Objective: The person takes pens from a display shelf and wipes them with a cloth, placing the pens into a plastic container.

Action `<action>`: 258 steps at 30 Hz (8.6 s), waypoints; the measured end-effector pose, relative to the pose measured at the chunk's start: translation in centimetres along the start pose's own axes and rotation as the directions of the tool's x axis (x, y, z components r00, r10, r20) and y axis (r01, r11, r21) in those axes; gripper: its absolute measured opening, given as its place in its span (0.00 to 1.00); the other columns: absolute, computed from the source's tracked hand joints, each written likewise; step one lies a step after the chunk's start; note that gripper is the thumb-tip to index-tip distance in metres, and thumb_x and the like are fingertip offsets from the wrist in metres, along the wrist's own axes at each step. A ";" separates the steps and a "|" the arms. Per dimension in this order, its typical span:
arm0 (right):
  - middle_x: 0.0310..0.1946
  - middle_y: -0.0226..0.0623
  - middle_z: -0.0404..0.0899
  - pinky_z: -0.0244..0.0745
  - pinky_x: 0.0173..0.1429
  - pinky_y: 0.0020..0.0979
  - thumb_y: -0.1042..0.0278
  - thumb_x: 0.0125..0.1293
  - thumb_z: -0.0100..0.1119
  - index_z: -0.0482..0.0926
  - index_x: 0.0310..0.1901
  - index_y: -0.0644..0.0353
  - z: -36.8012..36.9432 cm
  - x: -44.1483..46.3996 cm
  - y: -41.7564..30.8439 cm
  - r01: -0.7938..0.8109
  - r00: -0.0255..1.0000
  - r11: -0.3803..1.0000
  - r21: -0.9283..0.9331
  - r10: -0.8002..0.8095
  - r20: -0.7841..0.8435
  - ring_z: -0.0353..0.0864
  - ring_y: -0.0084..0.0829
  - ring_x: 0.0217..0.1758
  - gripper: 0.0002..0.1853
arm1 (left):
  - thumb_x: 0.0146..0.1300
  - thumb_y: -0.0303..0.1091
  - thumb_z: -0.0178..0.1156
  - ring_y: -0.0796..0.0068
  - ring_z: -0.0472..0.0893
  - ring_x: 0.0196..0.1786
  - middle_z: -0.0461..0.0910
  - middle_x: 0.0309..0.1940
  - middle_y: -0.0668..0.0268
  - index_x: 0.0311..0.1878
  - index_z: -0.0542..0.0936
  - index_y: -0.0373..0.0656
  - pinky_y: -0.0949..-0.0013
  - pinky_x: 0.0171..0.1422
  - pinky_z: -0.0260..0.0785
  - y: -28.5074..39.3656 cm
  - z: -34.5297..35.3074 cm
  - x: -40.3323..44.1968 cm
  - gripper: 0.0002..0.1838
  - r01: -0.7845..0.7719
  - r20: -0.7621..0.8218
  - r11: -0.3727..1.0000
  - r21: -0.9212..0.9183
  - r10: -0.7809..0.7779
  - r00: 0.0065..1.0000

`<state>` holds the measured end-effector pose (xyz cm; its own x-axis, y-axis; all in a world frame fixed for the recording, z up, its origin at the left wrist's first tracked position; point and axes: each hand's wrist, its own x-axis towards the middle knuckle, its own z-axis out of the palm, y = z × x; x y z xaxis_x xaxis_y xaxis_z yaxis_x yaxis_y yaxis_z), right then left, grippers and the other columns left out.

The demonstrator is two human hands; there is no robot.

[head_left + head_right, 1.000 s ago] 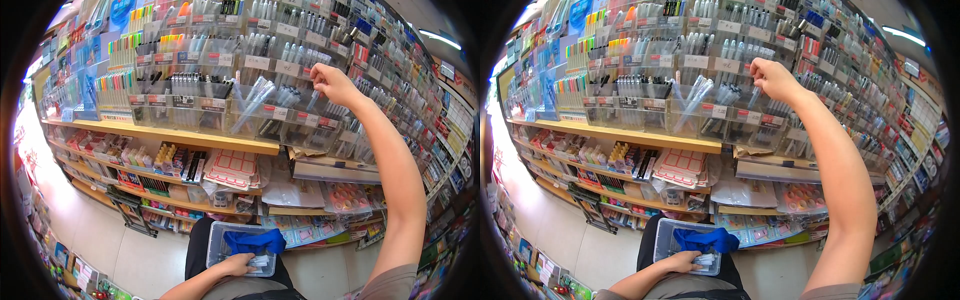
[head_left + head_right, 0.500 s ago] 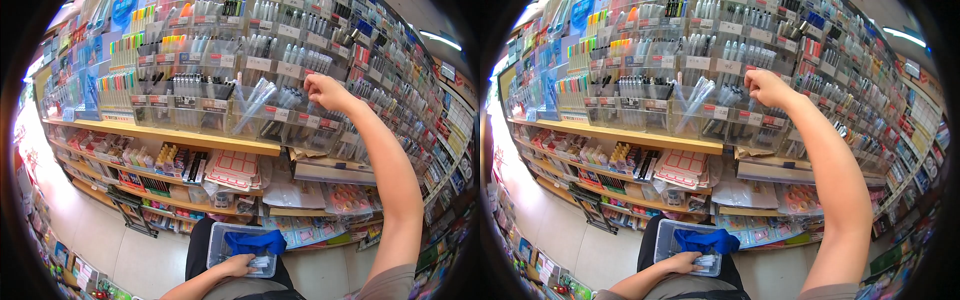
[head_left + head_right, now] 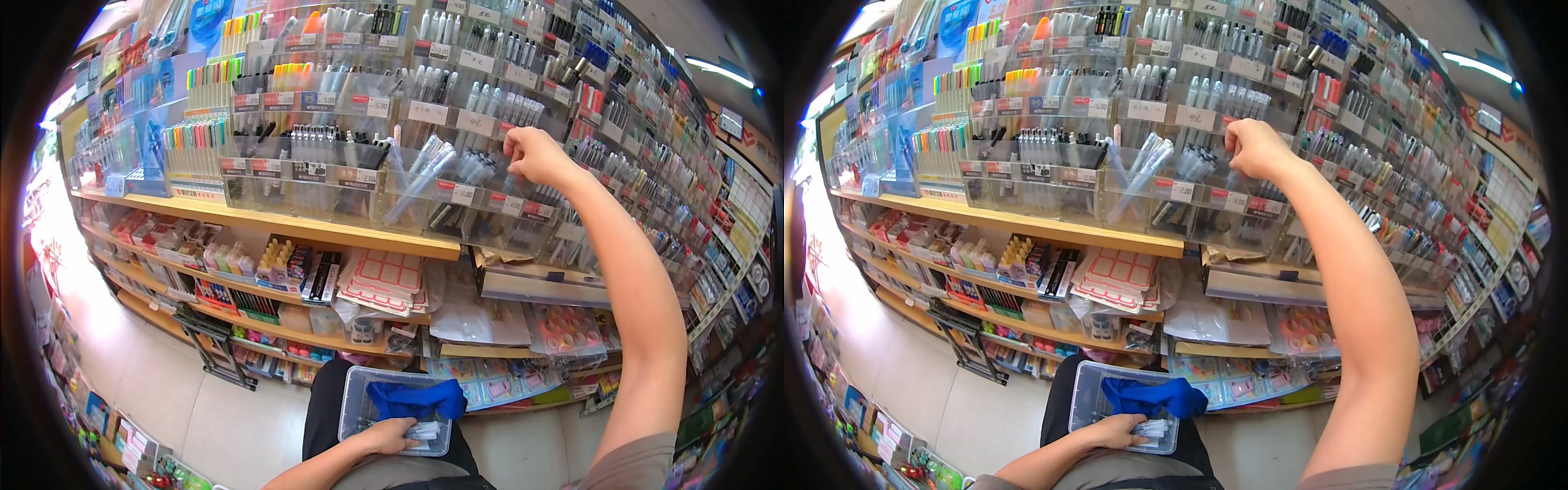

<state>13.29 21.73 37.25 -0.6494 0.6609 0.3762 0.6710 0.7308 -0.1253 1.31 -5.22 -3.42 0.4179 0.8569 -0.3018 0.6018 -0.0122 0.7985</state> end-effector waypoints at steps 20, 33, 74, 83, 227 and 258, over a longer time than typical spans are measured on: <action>0.21 0.40 0.77 0.70 0.27 0.28 0.86 0.46 0.59 0.71 0.32 0.68 -0.8 0.0 0.8 0.007 0.996 0.999 -0.031 -0.005 0.087 0.78 0.27 0.22 0.10 | 0.57 0.44 0.58 0.50 0.72 0.54 0.74 0.48 0.46 0.56 0.68 0.34 0.60 0.56 0.64 0.4 -0.3 0.1 0.28 0.009 0.021 1.000 0.007 -0.009 1.000; 0.21 0.40 0.77 0.71 0.28 0.28 0.85 0.48 0.59 0.71 0.32 0.69 -0.5 0.0 0.8 0.083 0.997 0.996 -0.036 -0.083 -0.003 0.78 0.27 0.23 0.09 | 0.57 0.44 0.59 0.51 0.72 0.56 0.73 0.51 0.46 0.58 0.66 0.33 0.62 0.58 0.63 0.5 -0.3 0.0 0.31 0.025 0.021 1.000 0.003 -0.025 0.999; 0.26 0.38 0.77 0.73 0.34 0.29 0.71 0.56 0.61 0.71 0.42 0.63 20.8 -22.4 -5.9 0.068 0.964 0.787 0.613 0.107 -0.244 0.78 0.31 0.28 0.13 | 0.62 0.34 0.56 0.75 0.77 0.36 0.78 0.33 0.63 0.42 0.75 0.36 0.72 0.43 0.69 -1.1 -2.5 0.4 0.12 -0.196 -0.437 0.564 -0.802 -0.330 0.837; 0.27 0.41 0.79 0.72 0.31 0.31 0.69 0.57 0.60 0.72 0.41 0.62 30.7 -23.3 -8.1 -0.129 0.967 0.615 0.778 0.252 -0.039 0.80 0.36 0.28 0.12 | 0.62 0.32 0.56 0.78 0.76 0.38 0.79 0.33 0.65 0.41 0.76 0.38 0.74 0.46 0.66 0.0 -2.4 -0.1 0.08 -0.221 -0.363 0.512 -0.830 -0.195 0.911; 0.37 0.32 0.75 0.67 0.50 0.24 0.72 0.65 0.48 0.69 0.43 0.63 32.4 -22.4 -7.2 -0.097 0.903 -0.333 0.938 0.366 0.223 0.74 0.23 0.41 0.07 | 0.61 0.29 0.56 0.78 0.75 0.26 0.77 0.26 0.65 0.37 0.74 0.38 0.76 0.32 0.67 0.5 -4.9 -1.0 0.05 -0.385 -0.548 0.432 -0.815 -0.360 0.756; 0.38 0.34 0.78 0.75 0.46 0.31 0.68 0.67 0.47 0.72 0.47 0.58 32.7 -22.8 -7.4 -0.250 0.901 -0.538 0.805 0.176 0.397 0.79 0.27 0.39 0.09 | 0.60 0.27 0.57 0.80 0.74 0.27 0.76 0.26 0.68 0.37 0.74 0.37 0.76 0.34 0.68 0.9 -3.9 -0.1 0.05 -0.318 -0.586 0.620 -0.717 -0.290 0.756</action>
<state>11.46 6.84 -0.46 -0.6091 0.7916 -0.0474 -0.4867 -0.4204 -0.7658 -0.83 -3.33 -0.61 -0.2575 0.9538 -0.1546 -0.2476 0.0895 0.9647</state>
